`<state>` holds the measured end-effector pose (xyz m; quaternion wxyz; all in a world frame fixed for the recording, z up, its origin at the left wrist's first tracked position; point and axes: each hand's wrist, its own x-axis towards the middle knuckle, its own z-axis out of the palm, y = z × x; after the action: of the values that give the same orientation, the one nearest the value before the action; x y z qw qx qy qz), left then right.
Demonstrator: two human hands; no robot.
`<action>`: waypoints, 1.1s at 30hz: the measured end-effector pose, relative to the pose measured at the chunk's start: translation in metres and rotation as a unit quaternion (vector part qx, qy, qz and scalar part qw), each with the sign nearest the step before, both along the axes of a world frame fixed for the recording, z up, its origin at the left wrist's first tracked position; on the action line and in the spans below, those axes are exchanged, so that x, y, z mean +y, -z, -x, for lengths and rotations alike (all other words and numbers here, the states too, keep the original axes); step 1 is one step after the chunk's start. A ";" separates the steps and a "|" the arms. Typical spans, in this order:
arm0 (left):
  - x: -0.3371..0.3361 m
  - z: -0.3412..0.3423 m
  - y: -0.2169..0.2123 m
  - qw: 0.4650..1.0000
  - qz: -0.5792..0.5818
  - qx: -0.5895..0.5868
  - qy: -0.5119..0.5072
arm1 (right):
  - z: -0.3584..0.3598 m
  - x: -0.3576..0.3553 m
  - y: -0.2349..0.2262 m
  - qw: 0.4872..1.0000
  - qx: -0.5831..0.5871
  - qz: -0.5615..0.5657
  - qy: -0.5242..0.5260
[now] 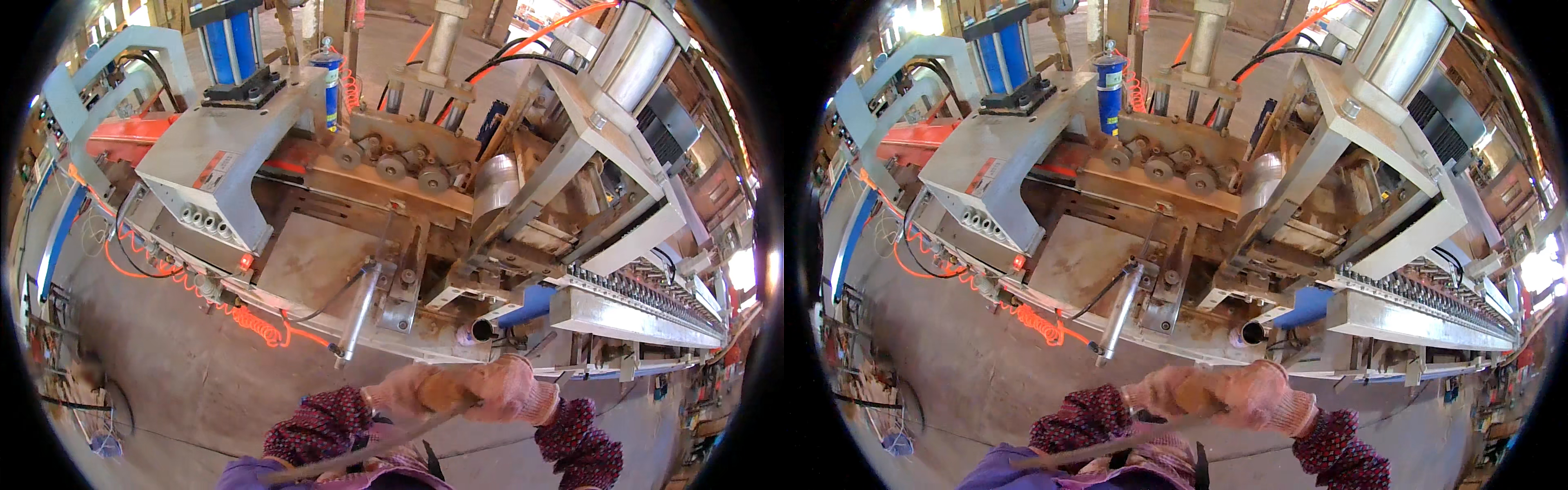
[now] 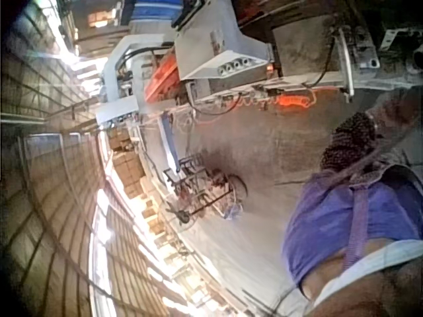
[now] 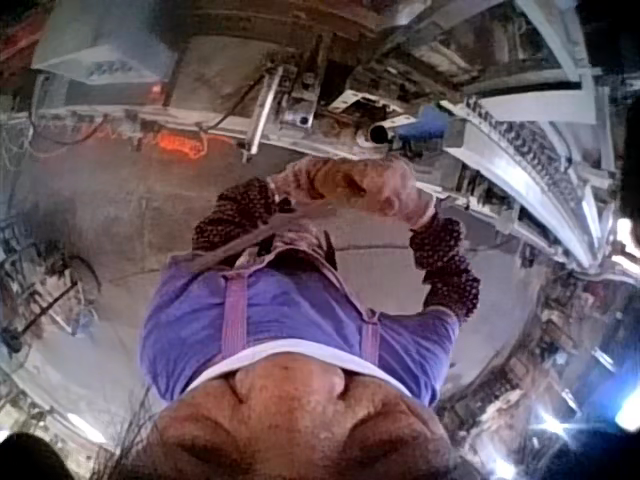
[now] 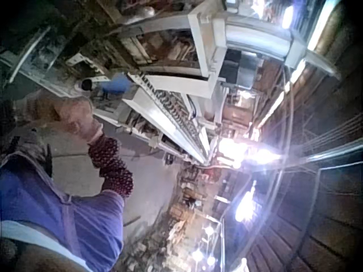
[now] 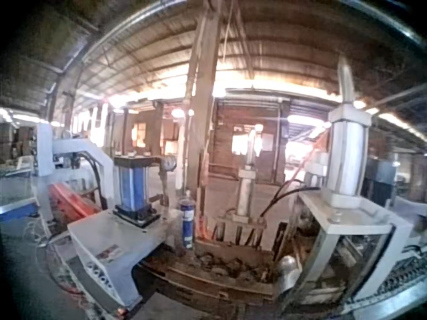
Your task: The person picks up and stacks long wooden planks in a workshop, then walks to a machine and uses a small tool to scrape or adjust a component on the equipment. The person handles the planks by hand and uses a tool on the machine.
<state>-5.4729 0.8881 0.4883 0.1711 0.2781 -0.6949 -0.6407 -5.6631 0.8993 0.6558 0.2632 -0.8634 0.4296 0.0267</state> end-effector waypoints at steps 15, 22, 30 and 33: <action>0.047 -0.156 0.007 0.970 -0.005 -0.058 -0.237 | -0.136 -0.008 -0.015 0.990 -0.121 0.078 0.009; 0.029 -0.220 -0.028 0.955 -0.188 0.062 -0.219 | -0.197 -0.026 -0.040 0.991 -0.112 -0.072 -0.014; 0.001 -0.268 -0.034 0.980 0.015 -0.024 -0.198 | -0.262 -0.035 -0.037 0.997 0.031 -0.003 0.064; -0.008 -0.283 -0.009 0.982 -0.086 0.016 -0.165 | -0.266 -0.033 -0.008 0.990 -0.127 0.023 0.053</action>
<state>-5.1900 0.8796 0.4977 0.2607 0.3925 -0.5787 -0.6656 -5.3970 0.8664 0.6633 0.2962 -0.8417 0.4386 -0.1069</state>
